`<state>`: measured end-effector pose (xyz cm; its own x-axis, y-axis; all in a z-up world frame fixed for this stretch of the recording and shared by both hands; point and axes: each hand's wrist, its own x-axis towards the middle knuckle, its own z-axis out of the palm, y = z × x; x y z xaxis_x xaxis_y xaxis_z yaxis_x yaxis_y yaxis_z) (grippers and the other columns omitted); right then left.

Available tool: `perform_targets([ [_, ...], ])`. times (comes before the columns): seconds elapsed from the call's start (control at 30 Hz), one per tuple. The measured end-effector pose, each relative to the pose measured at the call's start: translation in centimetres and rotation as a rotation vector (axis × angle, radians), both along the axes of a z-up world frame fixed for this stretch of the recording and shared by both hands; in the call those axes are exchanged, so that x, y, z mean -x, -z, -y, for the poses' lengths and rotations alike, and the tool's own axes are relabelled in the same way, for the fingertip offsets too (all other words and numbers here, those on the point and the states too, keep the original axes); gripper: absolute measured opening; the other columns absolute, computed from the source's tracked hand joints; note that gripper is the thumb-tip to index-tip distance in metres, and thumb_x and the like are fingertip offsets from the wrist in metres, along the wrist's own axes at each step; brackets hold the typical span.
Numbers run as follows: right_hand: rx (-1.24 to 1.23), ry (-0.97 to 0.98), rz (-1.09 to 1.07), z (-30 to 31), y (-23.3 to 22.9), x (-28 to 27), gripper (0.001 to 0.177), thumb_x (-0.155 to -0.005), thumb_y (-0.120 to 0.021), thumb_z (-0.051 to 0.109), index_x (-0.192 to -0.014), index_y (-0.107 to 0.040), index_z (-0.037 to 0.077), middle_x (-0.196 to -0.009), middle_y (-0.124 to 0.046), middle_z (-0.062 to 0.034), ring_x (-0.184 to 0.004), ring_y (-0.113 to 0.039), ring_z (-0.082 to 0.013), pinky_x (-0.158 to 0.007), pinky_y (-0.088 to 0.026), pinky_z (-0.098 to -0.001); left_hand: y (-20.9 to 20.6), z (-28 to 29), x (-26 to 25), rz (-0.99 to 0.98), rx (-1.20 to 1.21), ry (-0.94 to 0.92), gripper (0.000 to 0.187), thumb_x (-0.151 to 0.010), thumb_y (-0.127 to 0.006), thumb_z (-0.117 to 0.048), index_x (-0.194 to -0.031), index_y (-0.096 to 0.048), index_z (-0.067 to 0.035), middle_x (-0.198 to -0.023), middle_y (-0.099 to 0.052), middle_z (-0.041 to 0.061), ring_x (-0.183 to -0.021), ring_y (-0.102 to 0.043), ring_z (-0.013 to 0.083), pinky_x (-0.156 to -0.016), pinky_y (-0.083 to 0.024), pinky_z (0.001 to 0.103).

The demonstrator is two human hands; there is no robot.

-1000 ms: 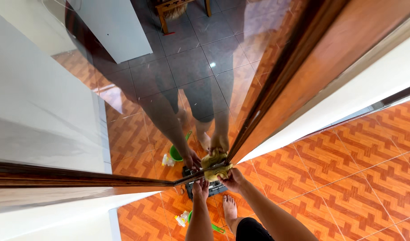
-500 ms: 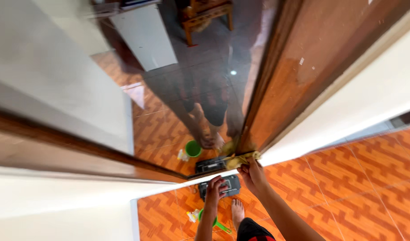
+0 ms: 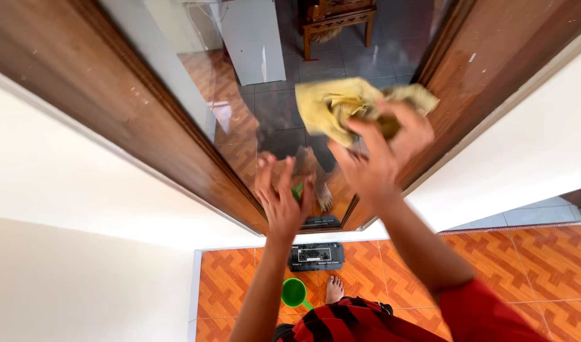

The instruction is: The person sprays cleaning liquid on a glass door and wipes the surface with a yellow cloth. They then move to a balcony area to shake out the cloth before returning to wipe the bottom edges of the door and the frame.

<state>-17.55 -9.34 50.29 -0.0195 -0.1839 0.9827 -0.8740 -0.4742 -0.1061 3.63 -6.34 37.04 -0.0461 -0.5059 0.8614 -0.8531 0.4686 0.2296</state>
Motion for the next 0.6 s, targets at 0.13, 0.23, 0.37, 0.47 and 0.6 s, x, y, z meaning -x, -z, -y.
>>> perform_targets([
  [0.13, -0.055, -0.192, -0.216, 3.3, 4.4, 0.4, 0.016, -0.116, -0.09, 0.031, -0.117, -0.088, 0.015, -0.164, -0.077, 0.0002, -0.165, -0.055, -0.0295, -0.129, -0.045, -0.052, 2.5, 4.9, -1.8, 0.031, 0.223, -0.119, 0.057, -0.127, -0.076, -0.039, -0.17, -0.063, -0.004, -0.176, -0.051, 0.024, -0.172, -0.044, 0.0435, -0.142, -0.047, 0.062],
  [0.23, -0.056, -0.229, -0.367, 4.1, 13.5, 1.4, 0.007, -0.111, -0.086, 0.015, -0.105, -0.09, 0.015, -0.162, -0.085, -0.0043, -0.162, -0.069, -0.0284, -0.106, -0.044, -0.0358, 5.2, 6.9, -1.9, 0.024, 0.258, -0.112, 0.062, -0.127, -0.07, -0.043, -0.168, -0.064, 0.003, -0.175, -0.051, 0.025, -0.171, -0.043, 0.0458, -0.143, -0.045, 0.062],
  [0.37, -0.084, -0.237, -0.297, 1.3, 19.8, 0.7, 0.017, -0.118, -0.089, 0.033, -0.111, -0.088, 0.018, -0.162, -0.077, 0.0031, -0.154, -0.061, -0.0194, -0.119, -0.054, -0.0467, 7.6, 8.0, -2.0, 0.015, 0.257, -0.112, 0.06, -0.131, -0.071, -0.043, -0.167, -0.065, 0.005, -0.177, -0.051, 0.024, -0.172, -0.041, 0.0471, -0.148, -0.038, 0.063],
  [0.47, 0.019, -0.368, -0.276, 4.3, 13.1, 0.8, 0.009, -0.116, -0.084, 0.003, -0.109, -0.083, 0.009, -0.165, -0.075, -0.0155, -0.157, -0.069, -0.032, -0.107, -0.063, -0.0364, 8.6, 8.2, -1.9, 0.014, 0.255, -0.123, 0.053, -0.129, -0.065, -0.034, -0.166, -0.067, 0.005, -0.176, -0.05, 0.025, -0.172, -0.042, 0.0483, -0.148, -0.039, 0.065],
  [0.6, 0.115, -0.234, -0.034, 4.9, -2.6, -0.1, 0.015, -0.11, -0.07, -0.011, -0.117, -0.082, -0.005, -0.155, -0.08, -0.0094, -0.156, -0.065, -0.0328, -0.122, -0.059, -0.0482, 8.6, 8.4, -1.8, 0.026, 0.286, -0.149, 0.055, -0.128, -0.068, -0.037, -0.164, -0.067, 0.004, -0.174, -0.054, 0.025, -0.171, -0.043, 0.0462, -0.147, -0.038, 0.063],
])
